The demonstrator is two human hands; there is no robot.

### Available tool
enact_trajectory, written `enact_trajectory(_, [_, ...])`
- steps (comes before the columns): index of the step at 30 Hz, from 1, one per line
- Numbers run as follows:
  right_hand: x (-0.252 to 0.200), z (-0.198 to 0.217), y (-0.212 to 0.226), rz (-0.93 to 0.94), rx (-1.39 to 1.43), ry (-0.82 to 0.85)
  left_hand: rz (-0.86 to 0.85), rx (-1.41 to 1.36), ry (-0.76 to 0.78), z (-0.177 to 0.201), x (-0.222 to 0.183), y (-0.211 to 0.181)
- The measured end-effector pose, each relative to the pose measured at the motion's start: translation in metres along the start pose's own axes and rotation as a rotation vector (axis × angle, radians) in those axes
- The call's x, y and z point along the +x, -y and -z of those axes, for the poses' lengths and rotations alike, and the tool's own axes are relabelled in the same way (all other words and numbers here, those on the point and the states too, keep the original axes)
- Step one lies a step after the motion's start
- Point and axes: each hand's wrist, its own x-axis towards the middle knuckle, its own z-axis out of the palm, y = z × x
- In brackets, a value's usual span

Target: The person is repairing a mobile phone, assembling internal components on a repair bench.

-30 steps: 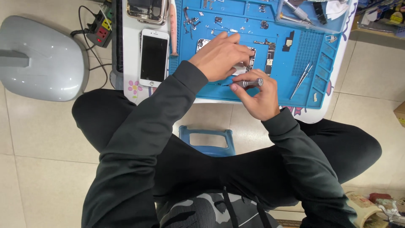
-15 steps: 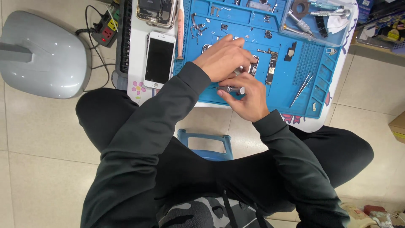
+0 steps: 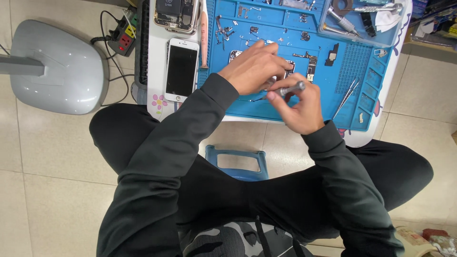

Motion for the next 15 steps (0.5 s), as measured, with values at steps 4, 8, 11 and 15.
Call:
enact_trajectory(4, [-0.005,0.025,0.004,-0.056,0.029,-0.105,0.016,-0.015,0.025,0.002,0.000,-0.001])
enact_trajectory(8, [-0.010,0.043,-0.003,-0.080,0.156,-0.242,-0.032,0.021,-0.121,0.029,-0.002,-0.010])
enact_trajectory(11, [-0.014,0.051,-0.003,-0.069,0.150,-0.285,-0.027,0.074,-0.103,0.047,-0.018,-0.018])
enact_trajectory(15, [-0.017,0.059,-0.029,0.067,0.106,-0.376,0.075,0.170,0.149,0.040,-0.049,-0.007])
